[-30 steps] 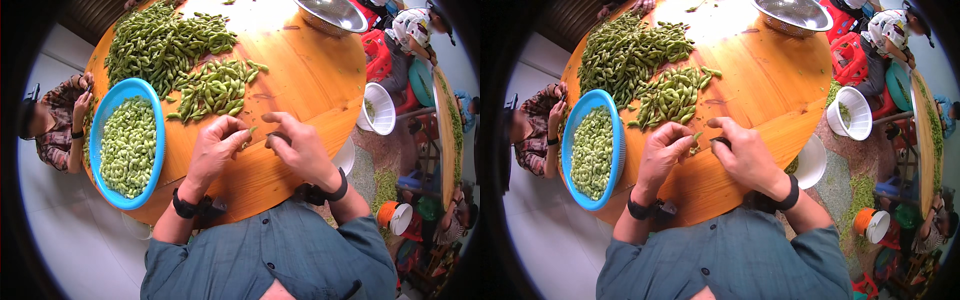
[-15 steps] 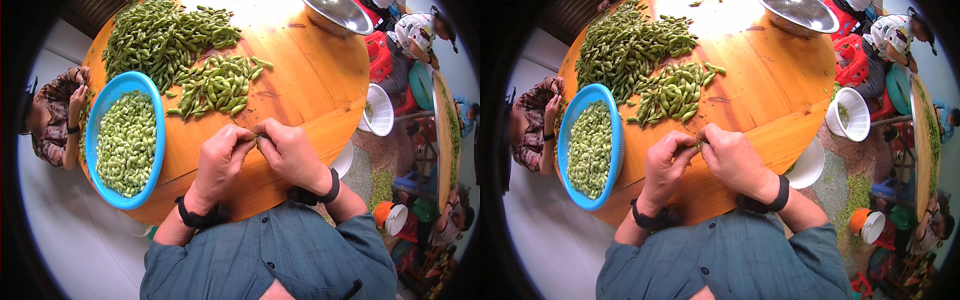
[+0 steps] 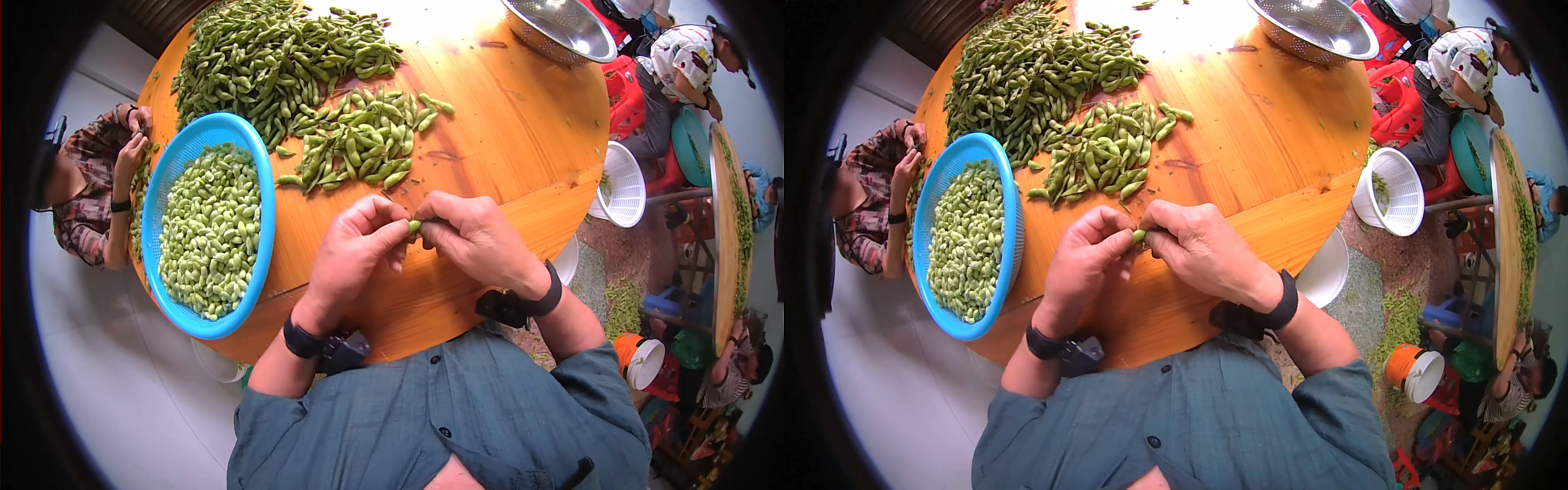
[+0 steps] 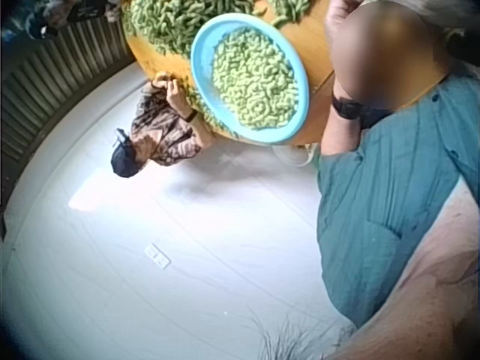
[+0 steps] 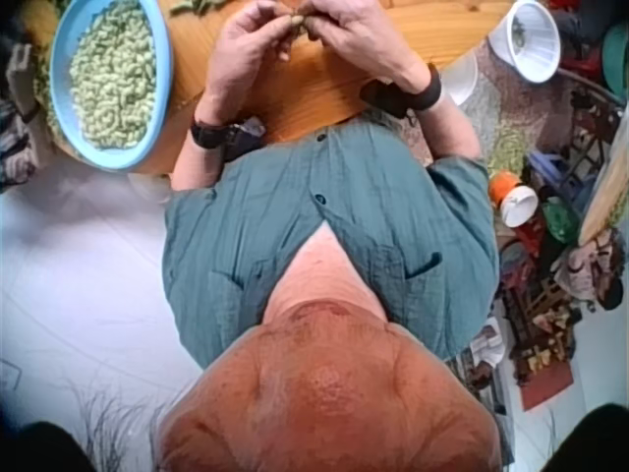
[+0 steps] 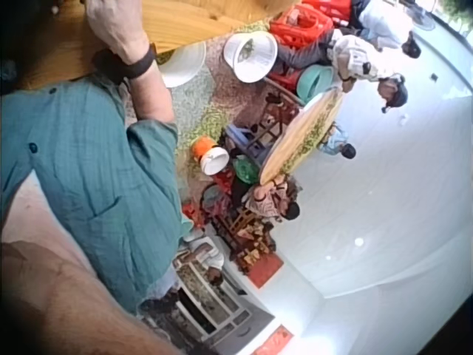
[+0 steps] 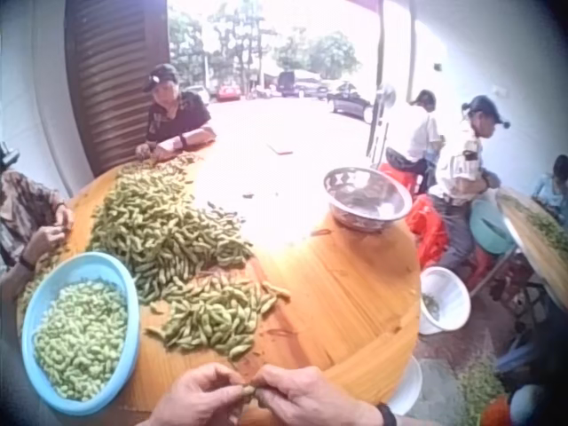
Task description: The recorder is shelling green bean pods at a large round table alongside several other people.
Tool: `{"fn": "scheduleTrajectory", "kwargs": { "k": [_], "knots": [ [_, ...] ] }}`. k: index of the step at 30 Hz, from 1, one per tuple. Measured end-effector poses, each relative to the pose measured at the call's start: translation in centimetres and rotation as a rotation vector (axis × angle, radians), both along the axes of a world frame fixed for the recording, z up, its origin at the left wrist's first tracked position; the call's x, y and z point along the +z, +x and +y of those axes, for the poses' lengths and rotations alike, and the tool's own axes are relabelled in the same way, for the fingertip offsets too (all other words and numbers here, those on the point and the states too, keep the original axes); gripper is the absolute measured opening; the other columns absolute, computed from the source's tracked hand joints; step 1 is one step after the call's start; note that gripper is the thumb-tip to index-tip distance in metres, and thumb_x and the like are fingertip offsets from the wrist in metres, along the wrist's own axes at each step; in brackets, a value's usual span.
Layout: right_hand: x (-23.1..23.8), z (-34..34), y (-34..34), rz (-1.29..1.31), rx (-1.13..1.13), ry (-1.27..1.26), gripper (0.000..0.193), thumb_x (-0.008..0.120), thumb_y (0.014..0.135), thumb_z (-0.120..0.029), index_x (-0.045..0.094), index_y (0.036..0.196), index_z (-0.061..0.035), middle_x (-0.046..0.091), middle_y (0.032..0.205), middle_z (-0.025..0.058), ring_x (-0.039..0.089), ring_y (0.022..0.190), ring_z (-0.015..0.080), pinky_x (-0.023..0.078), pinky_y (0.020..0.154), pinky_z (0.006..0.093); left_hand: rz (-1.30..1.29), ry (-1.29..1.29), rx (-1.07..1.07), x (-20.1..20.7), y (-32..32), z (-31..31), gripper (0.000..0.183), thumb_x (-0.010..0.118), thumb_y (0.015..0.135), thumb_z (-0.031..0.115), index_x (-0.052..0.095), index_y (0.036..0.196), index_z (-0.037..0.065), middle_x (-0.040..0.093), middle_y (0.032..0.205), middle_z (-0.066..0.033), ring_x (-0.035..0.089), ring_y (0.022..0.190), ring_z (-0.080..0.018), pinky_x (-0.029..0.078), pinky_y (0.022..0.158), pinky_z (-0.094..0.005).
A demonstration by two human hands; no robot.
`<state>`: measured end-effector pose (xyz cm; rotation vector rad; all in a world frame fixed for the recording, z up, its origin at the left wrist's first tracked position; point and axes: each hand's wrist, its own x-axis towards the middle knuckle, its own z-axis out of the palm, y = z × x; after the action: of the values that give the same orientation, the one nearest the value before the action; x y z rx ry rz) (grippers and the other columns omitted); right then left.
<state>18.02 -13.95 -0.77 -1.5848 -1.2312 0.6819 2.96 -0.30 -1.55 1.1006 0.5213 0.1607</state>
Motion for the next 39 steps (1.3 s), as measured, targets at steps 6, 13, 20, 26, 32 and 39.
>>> {"fn": "scheduleTrajectory", "kwargs": {
  "k": [6, 13, 20, 26, 32, 39],
  "knots": [
    [0.3, 0.4, -0.9, 0.031, -0.071, -0.045, 0.005, 0.06, 0.088, -0.002, 0.061, 0.09, 0.0025, 0.065, 0.077, 0.0221, 0.067, 0.07, 0.0367, 0.052, 0.062, 0.0408, -0.064, 0.984, 0.092, 0.3, 0.0, -0.8, 0.009, 0.069, 0.092, 0.006, 0.065, 0.088, -0.001, 0.064, 0.079, -0.0028, 0.058, 0.065, -0.0071, 0.047, 0.057, -0.0218],
    [0.2, 0.9, -1.0, 0.07, -0.051, -0.027, 0.005, 0.06, 0.088, -0.002, 0.061, 0.089, 0.0026, 0.065, 0.076, 0.0215, 0.066, 0.069, 0.036, 0.051, 0.061, 0.0398, 0.07, 0.364, 0.11, 0.2, -0.1, -1.2, 0.015, 0.062, 0.101, 0.016, 0.064, 0.096, 0.001, 0.061, 0.072, 0.0003, 0.055, 0.06, -0.006, 0.045, 0.055, -0.02],
    [0.0, 1.1, -0.1, 0.125, -0.013, -0.05, 0.009, 0.066, 0.088, -0.006, 0.061, 0.09, 0.0013, 0.062, 0.071, 0.0171, 0.062, 0.06, 0.0222, 0.049, 0.058, 0.0356, -0.04, 0.033, 0.088, -1.1, 0.1, -0.6, 0.022, 0.06, 0.102, 0.026, 0.064, 0.097, 0.005, 0.062, 0.074, 0.0002, 0.052, 0.057, -0.0056, 0.043, 0.051, -0.0189],
    [-0.5, 1.1, -0.6, 0.2, -0.116, 0.101, 0.013, 0.073, 0.086, -0.008, 0.063, 0.089, -0.0001, 0.063, 0.074, 0.0126, 0.06, 0.062, 0.013, 0.049, 0.058, 0.0315, -0.137, -0.262, 0.026, -1.6, 0.0, 0.1, 0.023, 0.063, 0.1, 0.027, 0.065, 0.096, 0.005, 0.06, 0.073, -0.0007, 0.051, 0.055, -0.0055, 0.04, 0.047, -0.0186],
    [0.5, 1.3, -0.4, -0.207, -0.092, 0.251, 0.01, 0.073, 0.083, -0.002, 0.064, 0.087, -0.0018, 0.062, 0.075, 0.0113, 0.064, 0.064, 0.0238, 0.051, 0.059, 0.0336, -0.08, -0.278, 0.002, -1.7, -0.1, 0.3, 0.025, 0.063, 0.1, 0.03, 0.065, 0.096, 0.005, 0.062, 0.073, -0.0006, 0.05, 0.053, -0.0054, 0.04, 0.044, -0.0194],
    [-0.4, 1.3, -0.2, -0.31, -0.055, 0.231, 0.01, 0.072, 0.082, -0.005, 0.063, 0.085, -0.0038, 0.062, 0.074, 0.0118, 0.065, 0.069, 0.0308, 0.051, 0.059, 0.0367, 0.085, 0.035, 0.023, 0.6, -0.2, -0.6, 0.028, 0.061, 0.101, 0.028, 0.068, 0.092, 0.003, 0.067, 0.079, -0.0027, 0.055, 0.057, -0.0047, 0.045, 0.05, -0.0189]
  ]
}}
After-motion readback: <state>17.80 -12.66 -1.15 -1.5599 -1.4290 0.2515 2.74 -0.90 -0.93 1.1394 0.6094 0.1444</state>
